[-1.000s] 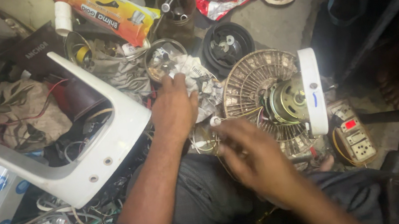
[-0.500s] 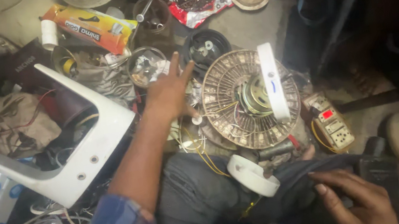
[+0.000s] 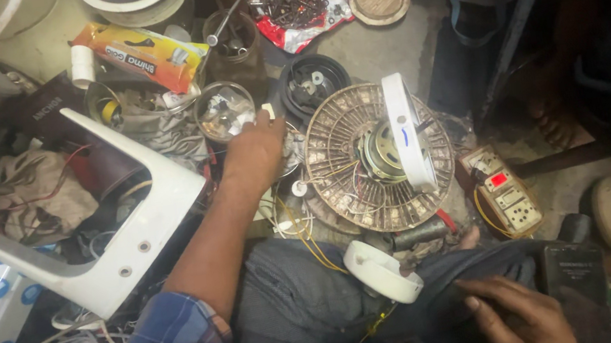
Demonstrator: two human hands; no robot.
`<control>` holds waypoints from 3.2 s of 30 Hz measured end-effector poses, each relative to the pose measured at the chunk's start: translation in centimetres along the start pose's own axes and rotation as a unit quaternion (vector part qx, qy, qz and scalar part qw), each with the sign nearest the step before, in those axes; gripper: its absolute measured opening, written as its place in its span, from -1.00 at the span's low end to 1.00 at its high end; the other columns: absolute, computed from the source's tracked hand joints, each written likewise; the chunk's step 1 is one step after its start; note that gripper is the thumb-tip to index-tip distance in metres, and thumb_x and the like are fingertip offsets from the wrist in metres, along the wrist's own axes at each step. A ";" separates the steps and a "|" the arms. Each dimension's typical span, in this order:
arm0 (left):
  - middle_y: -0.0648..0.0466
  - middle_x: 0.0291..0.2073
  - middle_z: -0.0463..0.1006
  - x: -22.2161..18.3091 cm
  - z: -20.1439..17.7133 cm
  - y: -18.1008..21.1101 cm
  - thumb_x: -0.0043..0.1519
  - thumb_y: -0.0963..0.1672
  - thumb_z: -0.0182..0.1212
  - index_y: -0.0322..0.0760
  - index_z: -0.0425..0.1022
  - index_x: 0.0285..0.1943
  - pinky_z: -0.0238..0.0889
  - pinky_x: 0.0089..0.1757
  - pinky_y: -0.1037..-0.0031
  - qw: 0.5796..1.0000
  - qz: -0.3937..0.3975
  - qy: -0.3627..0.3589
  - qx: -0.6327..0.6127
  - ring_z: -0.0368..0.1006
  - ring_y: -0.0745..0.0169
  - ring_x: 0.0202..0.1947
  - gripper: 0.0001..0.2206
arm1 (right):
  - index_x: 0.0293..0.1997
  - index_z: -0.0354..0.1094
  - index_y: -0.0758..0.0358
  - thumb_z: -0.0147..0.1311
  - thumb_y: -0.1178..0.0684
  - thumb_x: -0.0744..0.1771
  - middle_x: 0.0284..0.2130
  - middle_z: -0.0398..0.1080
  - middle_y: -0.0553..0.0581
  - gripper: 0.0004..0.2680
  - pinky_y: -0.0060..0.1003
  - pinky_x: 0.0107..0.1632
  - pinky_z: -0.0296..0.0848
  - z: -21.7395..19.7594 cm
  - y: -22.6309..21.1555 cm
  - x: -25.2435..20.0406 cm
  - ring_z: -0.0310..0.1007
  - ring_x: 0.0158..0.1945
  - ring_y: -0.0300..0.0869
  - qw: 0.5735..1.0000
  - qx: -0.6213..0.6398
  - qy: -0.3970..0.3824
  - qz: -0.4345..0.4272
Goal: The person sits on the floor and works on a disassembled ceiling fan motor. They handle a white plastic fan housing, align it with the motor, and use a screwdriver to tighten screws into the central hub. The person also sorts through a newspaper containing small metal parts and tools.
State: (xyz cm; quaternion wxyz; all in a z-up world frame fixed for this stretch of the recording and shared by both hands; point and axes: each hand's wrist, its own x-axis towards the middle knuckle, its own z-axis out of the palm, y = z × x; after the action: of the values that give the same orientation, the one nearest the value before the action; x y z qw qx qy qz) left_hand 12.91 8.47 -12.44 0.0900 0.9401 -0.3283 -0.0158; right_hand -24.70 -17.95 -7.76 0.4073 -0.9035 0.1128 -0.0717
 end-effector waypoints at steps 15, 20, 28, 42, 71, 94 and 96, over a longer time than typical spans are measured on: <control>-0.14 -0.09 0.56 -0.2 1.1 -1.5 0.11 -0.29 0.10 -0.11 0.61 0.01 0.38 -0.11 0.07 0.985 -0.029 0.083 -0.146 0.55 -0.23 -0.13 -0.66 | -0.11 0.59 0.32 0.21 0.18 0.26 -0.32 0.59 0.13 -0.84 -0.34 -0.11 0.57 1.1 0.1 0.6 0.62 -0.18 -0.18 0.999 0.037 -0.021 0.019; -0.13 -0.06 0.54 -0.7 0.6 -1.7 0.13 -0.23 0.22 -0.11 0.61 0.00 0.35 -0.10 0.05 0.976 -0.085 0.073 -0.188 0.52 -0.26 -0.09 -0.72 | -0.11 0.58 0.33 0.21 0.17 0.27 -0.31 0.58 0.13 -0.84 -0.33 -0.07 0.54 1.1 0.6 0.4 0.66 -0.17 -0.19 0.999 0.040 -0.017 0.007; -0.14 -0.02 0.51 -0.8 0.6 -0.8 0.13 -0.26 0.17 -0.17 0.51 0.16 0.37 -0.02 0.10 0.992 -0.004 0.043 -0.122 0.52 -0.19 -0.03 -0.61 | -0.11 0.58 0.35 0.19 0.17 0.28 -0.31 0.58 0.14 -0.84 -0.35 -0.09 0.53 1.3 0.8 0.4 0.67 -0.20 -0.19 0.999 0.037 -0.028 0.017; -0.20 -0.06 0.50 0.4 2.5 -0.3 0.15 -0.18 0.24 -0.12 0.54 0.11 0.40 -0.08 0.08 0.997 0.003 0.013 -0.076 0.54 -0.20 -0.10 -0.68 | -0.19 0.62 0.25 0.22 0.18 0.24 -0.35 0.62 0.16 -0.87 -0.27 -0.16 0.62 -0.8 1.1 -1.9 0.71 -0.26 -0.16 0.991 -0.057 0.074 0.099; -0.15 -0.24 0.52 -11.0 -17.1 -1.1 0.14 -0.17 0.35 -0.29 0.55 -0.01 0.30 -0.19 0.10 0.967 0.011 0.132 -0.217 0.47 -0.25 -0.20 -0.75 | 0.37 0.13 0.41 -0.05 -0.17 0.37 0.14 0.38 0.49 -0.52 -0.01 0.09 0.53 6.2 -7.9 4.6 0.47 0.18 0.14 0.819 0.528 -0.142 0.173; 0.05 -0.20 0.57 -25.8 -18.9 4.8 -0.05 -0.08 0.42 -0.18 0.64 -0.16 0.21 -0.01 0.09 0.988 0.040 -0.013 -0.149 0.44 -0.04 -0.05 -0.72 | 0.32 0.22 0.36 -0.11 -0.44 0.32 0.11 0.43 0.34 -0.39 0.08 0.18 0.43 16.7 -14.4 9.0 0.50 0.09 0.12 0.493 0.754 -0.284 0.327; 0.04 -0.22 0.58 -25.9 -19.2 4.7 0.05 0.03 0.40 -0.23 0.60 -0.26 0.20 0.01 0.05 0.974 0.093 0.012 -0.207 0.45 -0.04 -0.07 -0.70 | 0.29 0.23 0.41 -0.10 -0.43 0.30 0.09 0.45 0.36 -0.38 0.09 0.16 0.42 17.5 -13.9 8.6 0.51 0.07 0.13 0.510 0.734 -0.283 0.348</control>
State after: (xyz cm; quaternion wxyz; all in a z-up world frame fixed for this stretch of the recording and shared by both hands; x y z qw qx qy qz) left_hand -8.56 23.96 6.49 0.2882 0.8663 -0.4031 -0.0637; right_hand -10.46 1.31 -8.49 0.9276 -0.1434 0.2041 0.2781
